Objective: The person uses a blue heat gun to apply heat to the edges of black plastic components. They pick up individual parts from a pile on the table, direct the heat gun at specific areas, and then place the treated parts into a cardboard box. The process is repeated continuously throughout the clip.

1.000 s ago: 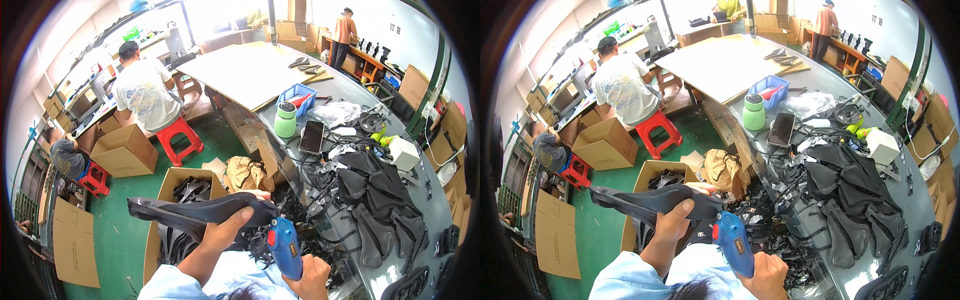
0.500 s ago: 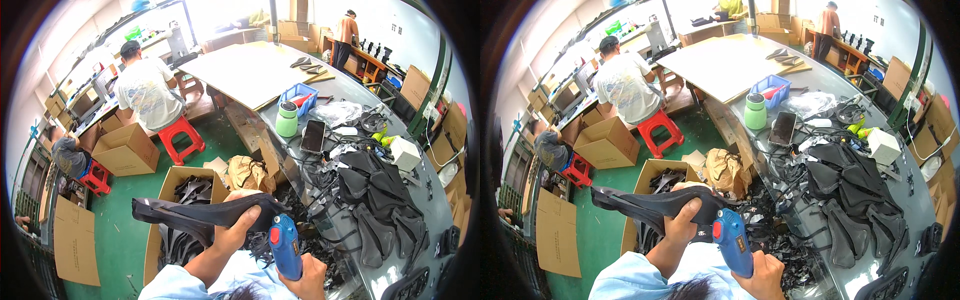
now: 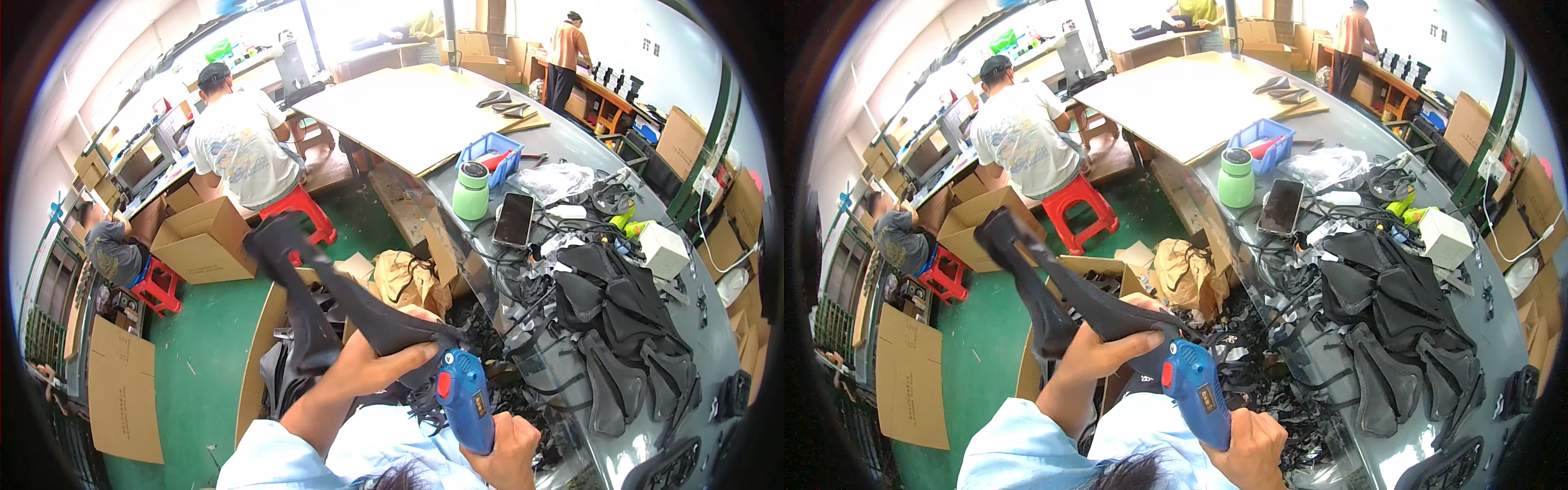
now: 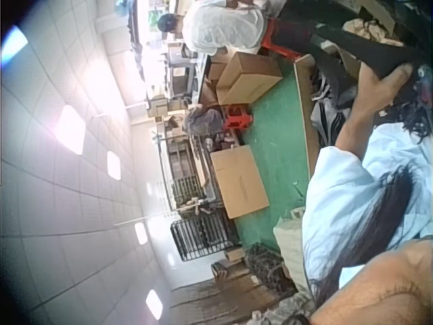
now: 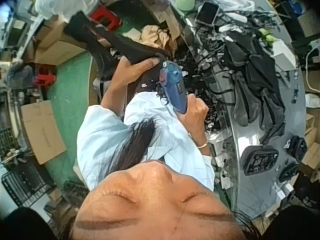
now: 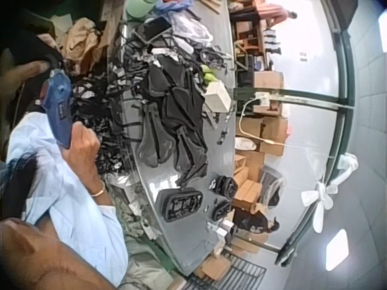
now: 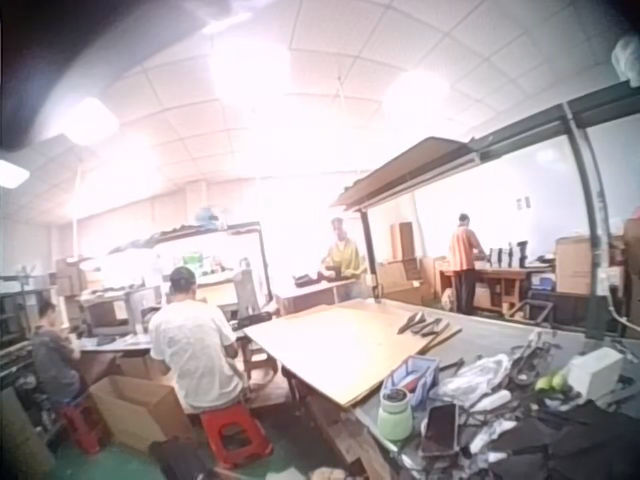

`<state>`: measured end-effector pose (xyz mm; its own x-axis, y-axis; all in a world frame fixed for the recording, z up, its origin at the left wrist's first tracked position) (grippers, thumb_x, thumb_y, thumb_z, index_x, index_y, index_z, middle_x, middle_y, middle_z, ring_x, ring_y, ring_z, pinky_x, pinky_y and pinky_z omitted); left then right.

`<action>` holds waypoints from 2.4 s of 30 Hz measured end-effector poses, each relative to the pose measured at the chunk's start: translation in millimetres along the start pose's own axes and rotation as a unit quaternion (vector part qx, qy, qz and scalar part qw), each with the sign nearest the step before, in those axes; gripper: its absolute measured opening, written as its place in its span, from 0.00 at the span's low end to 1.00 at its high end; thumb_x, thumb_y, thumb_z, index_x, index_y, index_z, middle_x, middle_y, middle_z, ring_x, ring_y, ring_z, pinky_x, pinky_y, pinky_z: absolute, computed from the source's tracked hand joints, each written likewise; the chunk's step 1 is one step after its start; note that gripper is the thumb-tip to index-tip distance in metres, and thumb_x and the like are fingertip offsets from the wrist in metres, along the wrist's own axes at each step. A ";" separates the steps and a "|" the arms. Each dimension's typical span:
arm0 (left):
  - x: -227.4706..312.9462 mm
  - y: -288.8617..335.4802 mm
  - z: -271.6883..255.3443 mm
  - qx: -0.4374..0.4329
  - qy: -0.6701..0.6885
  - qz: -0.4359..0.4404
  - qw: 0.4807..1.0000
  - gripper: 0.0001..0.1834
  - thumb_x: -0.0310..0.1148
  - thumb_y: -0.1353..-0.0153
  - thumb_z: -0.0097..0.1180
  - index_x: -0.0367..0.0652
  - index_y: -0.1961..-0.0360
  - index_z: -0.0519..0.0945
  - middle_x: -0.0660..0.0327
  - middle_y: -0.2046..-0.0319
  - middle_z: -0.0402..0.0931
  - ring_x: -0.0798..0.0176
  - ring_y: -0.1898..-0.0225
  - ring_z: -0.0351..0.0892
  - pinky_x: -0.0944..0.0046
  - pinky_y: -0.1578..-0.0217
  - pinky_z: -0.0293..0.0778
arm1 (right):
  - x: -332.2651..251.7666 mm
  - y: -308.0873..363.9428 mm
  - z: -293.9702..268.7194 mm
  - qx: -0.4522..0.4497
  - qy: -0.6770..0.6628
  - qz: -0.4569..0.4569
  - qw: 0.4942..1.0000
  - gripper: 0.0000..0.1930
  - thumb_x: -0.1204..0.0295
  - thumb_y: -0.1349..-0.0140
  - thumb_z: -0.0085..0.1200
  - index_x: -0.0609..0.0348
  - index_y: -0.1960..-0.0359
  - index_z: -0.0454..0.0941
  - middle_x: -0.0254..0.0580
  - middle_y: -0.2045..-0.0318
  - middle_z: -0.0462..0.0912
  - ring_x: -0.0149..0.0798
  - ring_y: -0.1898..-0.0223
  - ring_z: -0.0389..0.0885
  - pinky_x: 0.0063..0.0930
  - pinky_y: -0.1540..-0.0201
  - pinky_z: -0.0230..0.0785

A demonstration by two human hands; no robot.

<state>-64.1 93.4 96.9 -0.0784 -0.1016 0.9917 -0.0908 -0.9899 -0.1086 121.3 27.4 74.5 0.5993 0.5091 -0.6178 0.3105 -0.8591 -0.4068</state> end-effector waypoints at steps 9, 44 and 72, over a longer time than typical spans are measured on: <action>1.5 -13.8 15.0 -0.160 -0.287 0.140 0.934 0.16 0.21 0.54 0.58 0.33 0.60 0.76 0.56 0.68 0.78 0.61 0.65 0.77 0.65 0.62 0.72 | 2.4 3.8 8.5 -0.031 -0.026 -0.006 0.999 0.19 0.67 0.63 0.65 0.60 0.76 0.66 0.49 0.86 0.68 0.54 0.81 0.70 0.43 0.79 0.61; -32.0 -6.2 18.1 0.078 0.331 0.169 0.925 0.31 0.45 0.39 0.50 0.39 0.41 0.56 0.50 0.58 0.72 0.58 0.59 0.75 0.61 0.57 0.72 | -25.0 -13.7 16.5 -0.078 -0.242 -0.004 0.967 0.17 0.73 0.65 0.66 0.59 0.76 0.67 0.49 0.83 0.71 0.53 0.80 0.73 0.37 0.77 0.64; -8.6 9.2 3.9 -0.027 0.074 0.077 0.994 0.16 0.19 0.43 0.51 0.35 0.52 0.71 0.57 0.65 0.75 0.69 0.71 0.77 0.73 0.78 0.72 | 13.4 3.2 10.2 -0.054 -0.099 0.017 0.993 0.24 0.66 0.66 0.71 0.58 0.81 0.62 0.39 0.88 0.66 0.43 0.86 0.69 0.31 0.82 0.59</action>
<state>-60.4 84.8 87.6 -0.2402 -0.2317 0.9427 -0.1188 -0.9568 -0.2654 122.9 32.0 58.0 0.4571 0.4712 -0.7543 0.3771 -0.8708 -0.3154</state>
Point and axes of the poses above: each hand's wrist, its own y-axis away from the middle knuckle, its own z-axis out of the palm, x = y × z, the point moved 9 cm from there along -y, towards the middle knuckle
